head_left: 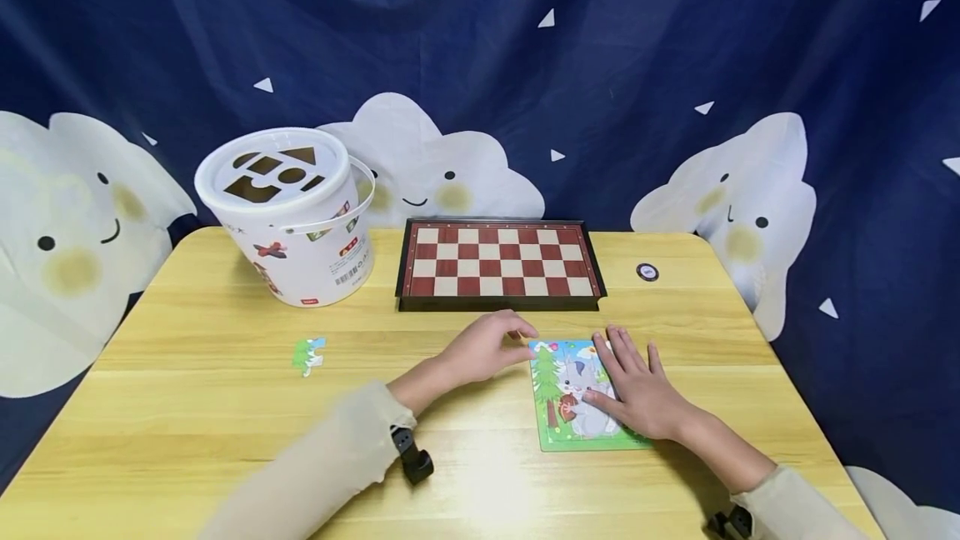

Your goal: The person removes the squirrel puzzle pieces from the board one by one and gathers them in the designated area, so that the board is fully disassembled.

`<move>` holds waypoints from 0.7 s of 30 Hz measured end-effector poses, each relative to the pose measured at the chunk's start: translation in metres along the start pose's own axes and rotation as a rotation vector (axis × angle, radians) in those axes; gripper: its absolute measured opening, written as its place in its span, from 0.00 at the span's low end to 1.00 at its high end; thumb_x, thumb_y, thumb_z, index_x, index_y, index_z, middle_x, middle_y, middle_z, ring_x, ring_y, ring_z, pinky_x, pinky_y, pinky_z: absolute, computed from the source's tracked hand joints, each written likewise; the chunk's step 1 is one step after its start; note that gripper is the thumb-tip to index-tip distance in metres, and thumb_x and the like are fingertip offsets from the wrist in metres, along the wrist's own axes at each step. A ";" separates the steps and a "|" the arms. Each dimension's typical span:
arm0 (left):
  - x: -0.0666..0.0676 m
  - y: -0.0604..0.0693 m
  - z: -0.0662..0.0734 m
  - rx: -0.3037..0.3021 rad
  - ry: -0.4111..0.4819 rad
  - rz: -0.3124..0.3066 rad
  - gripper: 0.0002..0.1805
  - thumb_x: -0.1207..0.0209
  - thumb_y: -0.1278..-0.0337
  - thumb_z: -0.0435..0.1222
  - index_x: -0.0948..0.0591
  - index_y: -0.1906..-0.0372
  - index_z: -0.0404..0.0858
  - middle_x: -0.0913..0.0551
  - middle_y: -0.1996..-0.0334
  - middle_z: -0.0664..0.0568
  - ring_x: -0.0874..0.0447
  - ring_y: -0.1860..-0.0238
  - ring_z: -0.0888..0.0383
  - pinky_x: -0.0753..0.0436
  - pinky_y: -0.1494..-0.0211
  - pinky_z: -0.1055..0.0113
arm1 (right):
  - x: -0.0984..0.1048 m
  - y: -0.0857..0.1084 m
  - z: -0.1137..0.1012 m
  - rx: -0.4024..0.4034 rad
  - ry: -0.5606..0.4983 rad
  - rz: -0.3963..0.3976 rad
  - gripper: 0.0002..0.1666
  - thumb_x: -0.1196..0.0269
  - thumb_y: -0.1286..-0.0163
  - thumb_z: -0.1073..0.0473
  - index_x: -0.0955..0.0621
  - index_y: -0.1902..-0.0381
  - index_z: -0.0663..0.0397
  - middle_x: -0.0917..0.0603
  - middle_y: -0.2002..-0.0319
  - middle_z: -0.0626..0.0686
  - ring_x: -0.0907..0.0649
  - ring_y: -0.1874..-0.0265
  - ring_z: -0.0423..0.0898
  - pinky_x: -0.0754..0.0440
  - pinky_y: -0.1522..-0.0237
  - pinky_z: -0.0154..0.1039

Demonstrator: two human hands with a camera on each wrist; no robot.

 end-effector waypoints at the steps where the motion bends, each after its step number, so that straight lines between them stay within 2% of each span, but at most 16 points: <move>1: -0.004 -0.002 0.001 -0.002 0.003 0.003 0.15 0.33 0.34 0.40 0.15 0.46 0.40 0.15 0.50 0.53 0.18 0.50 0.58 0.20 0.44 0.68 | -0.001 0.000 0.001 -0.006 0.006 -0.007 0.53 0.44 0.25 0.34 0.50 0.19 0.60 0.55 0.20 0.68 0.56 0.22 0.67 0.65 0.31 0.75; 6: -0.023 -0.012 0.002 0.007 -0.009 0.022 0.12 0.33 0.34 0.41 0.13 0.49 0.42 0.16 0.55 0.55 0.20 0.55 0.61 0.22 0.49 0.71 | -0.009 -0.002 0.010 -0.020 0.024 -0.038 0.54 0.45 0.24 0.33 0.53 0.18 0.57 0.58 0.19 0.66 0.58 0.21 0.64 0.67 0.30 0.73; 12: -0.034 -0.018 0.003 0.006 -0.076 0.047 0.12 0.31 0.37 0.42 0.11 0.52 0.43 0.16 0.59 0.56 0.23 0.58 0.62 0.23 0.52 0.72 | -0.009 -0.002 0.011 -0.018 0.028 -0.049 0.55 0.46 0.25 0.31 0.55 0.17 0.54 0.59 0.19 0.65 0.60 0.20 0.63 0.69 0.30 0.73; 18: -0.042 -0.020 0.004 0.038 -0.211 0.079 0.12 0.29 0.40 0.46 0.11 0.54 0.47 0.17 0.58 0.58 0.23 0.53 0.61 0.23 0.47 0.68 | -0.003 0.000 0.003 0.031 0.003 0.028 0.52 0.44 0.24 0.36 0.50 0.19 0.60 0.53 0.21 0.71 0.55 0.22 0.68 0.65 0.32 0.76; 21: -0.044 -0.020 0.004 0.058 -0.244 0.112 0.12 0.29 0.41 0.47 0.10 0.55 0.48 0.17 0.58 0.59 0.23 0.54 0.61 0.23 0.47 0.68 | -0.002 0.001 0.001 0.035 0.002 0.034 0.52 0.43 0.24 0.36 0.49 0.19 0.60 0.53 0.21 0.71 0.54 0.22 0.69 0.65 0.32 0.77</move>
Point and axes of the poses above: each hand's wrist, its own y-axis away from the middle knuckle, its own x-axis out of the back of the hand, z = x × y, the point moved 7 cm from there along -y, towards the middle knuckle
